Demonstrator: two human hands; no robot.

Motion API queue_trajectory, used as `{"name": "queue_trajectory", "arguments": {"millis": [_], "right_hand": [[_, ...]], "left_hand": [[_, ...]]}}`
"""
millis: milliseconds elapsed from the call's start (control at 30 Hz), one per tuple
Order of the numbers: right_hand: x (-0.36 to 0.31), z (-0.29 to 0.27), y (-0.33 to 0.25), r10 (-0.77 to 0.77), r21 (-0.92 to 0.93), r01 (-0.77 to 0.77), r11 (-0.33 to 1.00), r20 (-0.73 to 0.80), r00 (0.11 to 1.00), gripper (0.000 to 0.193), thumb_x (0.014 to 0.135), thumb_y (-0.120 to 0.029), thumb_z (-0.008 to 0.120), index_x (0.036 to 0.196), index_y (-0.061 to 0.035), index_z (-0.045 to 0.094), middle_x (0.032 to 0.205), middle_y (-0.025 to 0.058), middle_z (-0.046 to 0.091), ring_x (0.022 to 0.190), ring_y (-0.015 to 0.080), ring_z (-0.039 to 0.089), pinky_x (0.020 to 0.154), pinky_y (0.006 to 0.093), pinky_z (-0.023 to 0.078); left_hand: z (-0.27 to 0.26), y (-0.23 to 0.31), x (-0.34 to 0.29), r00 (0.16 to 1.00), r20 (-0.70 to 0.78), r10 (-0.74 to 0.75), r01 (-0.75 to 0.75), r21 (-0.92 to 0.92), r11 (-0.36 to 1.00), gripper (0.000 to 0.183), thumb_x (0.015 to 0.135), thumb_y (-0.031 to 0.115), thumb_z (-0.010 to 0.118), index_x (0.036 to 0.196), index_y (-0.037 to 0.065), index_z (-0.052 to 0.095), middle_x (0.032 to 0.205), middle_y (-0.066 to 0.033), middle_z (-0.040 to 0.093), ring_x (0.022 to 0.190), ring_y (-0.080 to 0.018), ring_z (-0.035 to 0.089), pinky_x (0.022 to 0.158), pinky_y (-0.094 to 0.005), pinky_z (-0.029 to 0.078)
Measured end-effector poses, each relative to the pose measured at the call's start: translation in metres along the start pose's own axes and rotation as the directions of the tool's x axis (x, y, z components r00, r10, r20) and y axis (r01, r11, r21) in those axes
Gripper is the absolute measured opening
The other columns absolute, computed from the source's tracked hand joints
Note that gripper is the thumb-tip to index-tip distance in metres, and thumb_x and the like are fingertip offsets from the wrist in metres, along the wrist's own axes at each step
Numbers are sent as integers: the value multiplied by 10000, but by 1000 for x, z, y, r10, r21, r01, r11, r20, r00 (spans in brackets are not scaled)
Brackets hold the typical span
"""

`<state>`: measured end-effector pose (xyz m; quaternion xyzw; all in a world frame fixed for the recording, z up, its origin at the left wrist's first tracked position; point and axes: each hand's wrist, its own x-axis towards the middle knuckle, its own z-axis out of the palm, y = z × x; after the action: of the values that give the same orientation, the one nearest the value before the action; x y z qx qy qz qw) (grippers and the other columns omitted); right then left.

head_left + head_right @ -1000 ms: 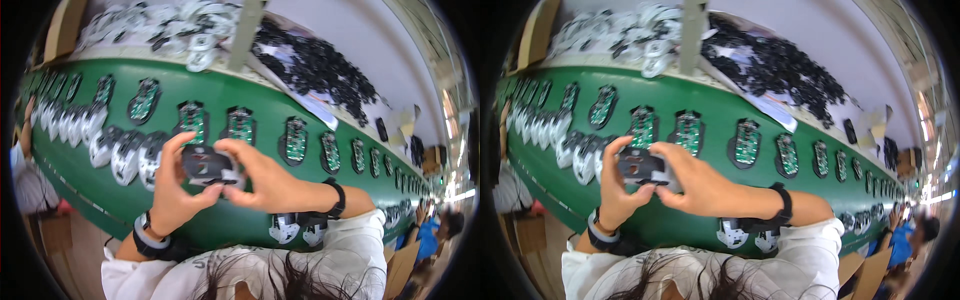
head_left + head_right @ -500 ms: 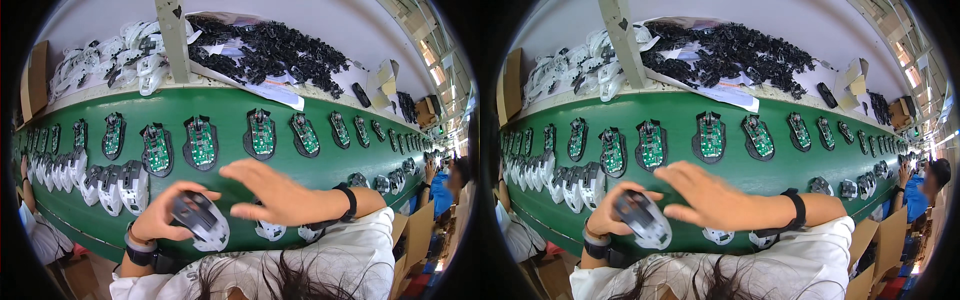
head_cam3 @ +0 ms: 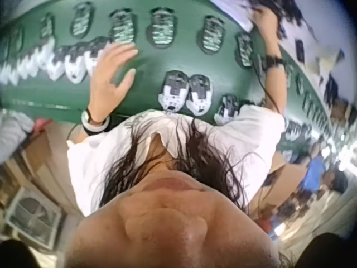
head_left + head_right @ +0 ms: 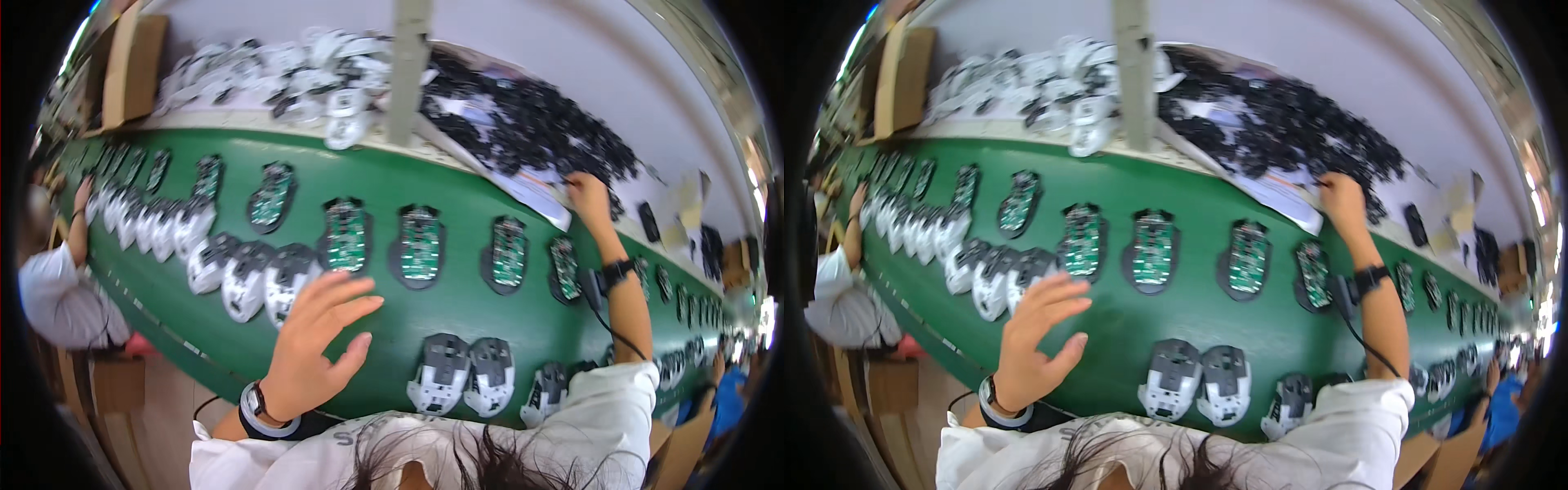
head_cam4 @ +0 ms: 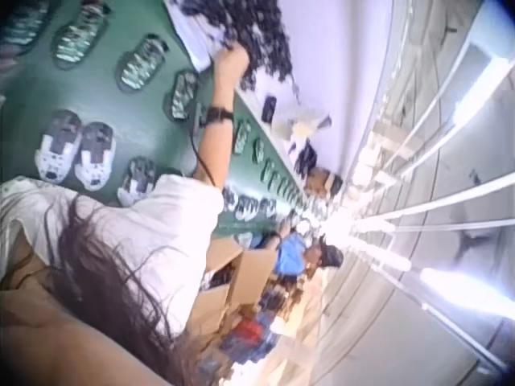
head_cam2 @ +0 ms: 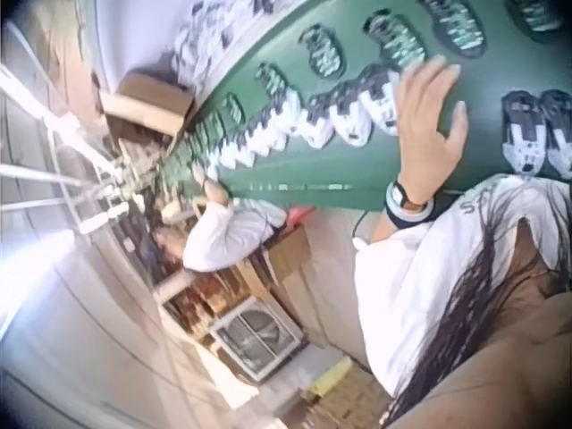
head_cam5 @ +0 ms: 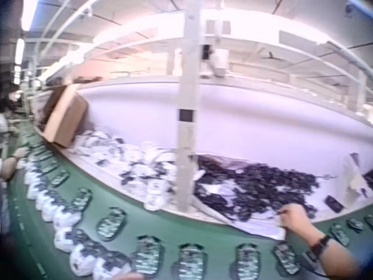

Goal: The person assembles electronic devices on a green workbench. They repeatedly pick up white plastic casings and small black components, insert the components into the casings, and place the assembled units back on the table. The process involves handling multiple identical units in a repetitive sequence.

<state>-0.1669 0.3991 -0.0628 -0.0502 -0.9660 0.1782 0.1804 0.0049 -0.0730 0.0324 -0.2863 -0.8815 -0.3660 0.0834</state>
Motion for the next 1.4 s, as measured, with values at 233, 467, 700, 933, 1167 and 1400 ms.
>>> {"name": "queue_trajectory", "arguments": {"millis": [233, 467, 700, 933, 1167, 1400], "right_hand": [[-23, -24, -66, 69, 359, -117, 926, 143, 987, 136, 816, -63, 609, 934, -3, 642, 819, 90, 619, 665, 161, 591, 629, 283, 483], [-64, -68, -125, -42, 753, -394, 526, 486, 873, 173, 853, -39, 554, 1010, 5, 610, 944, 42, 632, 748, 64, 554, 677, 200, 466], [-116, -99, -247, -379, 685, 12, 729, 389, 840, 360, 876, -29, 596, 1233, -6, 563, 1008, 100, 680, 749, 126, 633, 668, 263, 526], [-124, -51, -286, -832, 426, 761, 490, -31, 553, 241, 762, -119, 705, 961, -57, 584, 929, 100, 618, 761, 219, 642, 585, 309, 528], [-128, -44, -299, -819, 327, 786, 524, -60, 571, 232, 701, -94, 701, 915, -42, 627, 958, 97, 552, 747, 222, 605, 522, 307, 492], [-134, -42, -310, -781, 277, 749, 602, 10, 624, 173, 716, -98, 698, 858, -48, 613, 827, 68, 479, 709, 190, 556, 505, 290, 451]], "left_hand": [[0, -41, -43, 929, -163, -333, 371, 420, 828, 564, 711, 1, 694, 1247, 103, 549, 1423, -151, 378, 1341, -397, 307, 1073, -475, 305], [-11, -53, -48, 958, -162, -236, 263, 167, 950, 573, 686, -30, 687, 1233, 87, 562, 1351, -168, 467, 1289, -386, 401, 1054, -438, 340], [-25, -39, -1, 866, 334, -372, 340, -939, -51, 500, 962, 233, 466, 1405, 27, 362, 1349, -106, 493, 1181, -208, 529, 989, -369, 427], [-4, -35, 15, 865, 444, -234, 414, -895, -167, 593, 965, 351, 463, 1439, 35, 296, 1342, -96, 482, 1182, -197, 511, 977, -358, 426], [-12, -32, 10, 848, 426, -315, 451, -893, 6, 579, 866, 52, 589, 1400, 84, 368, 1248, -46, 515, 1066, -109, 523, 827, -284, 486], [-2, -27, 7, 863, 234, -448, 396, -863, 313, 448, 837, -19, 531, 1278, 37, 473, 1098, -34, 584, 933, -79, 555, 734, -233, 513]]}}
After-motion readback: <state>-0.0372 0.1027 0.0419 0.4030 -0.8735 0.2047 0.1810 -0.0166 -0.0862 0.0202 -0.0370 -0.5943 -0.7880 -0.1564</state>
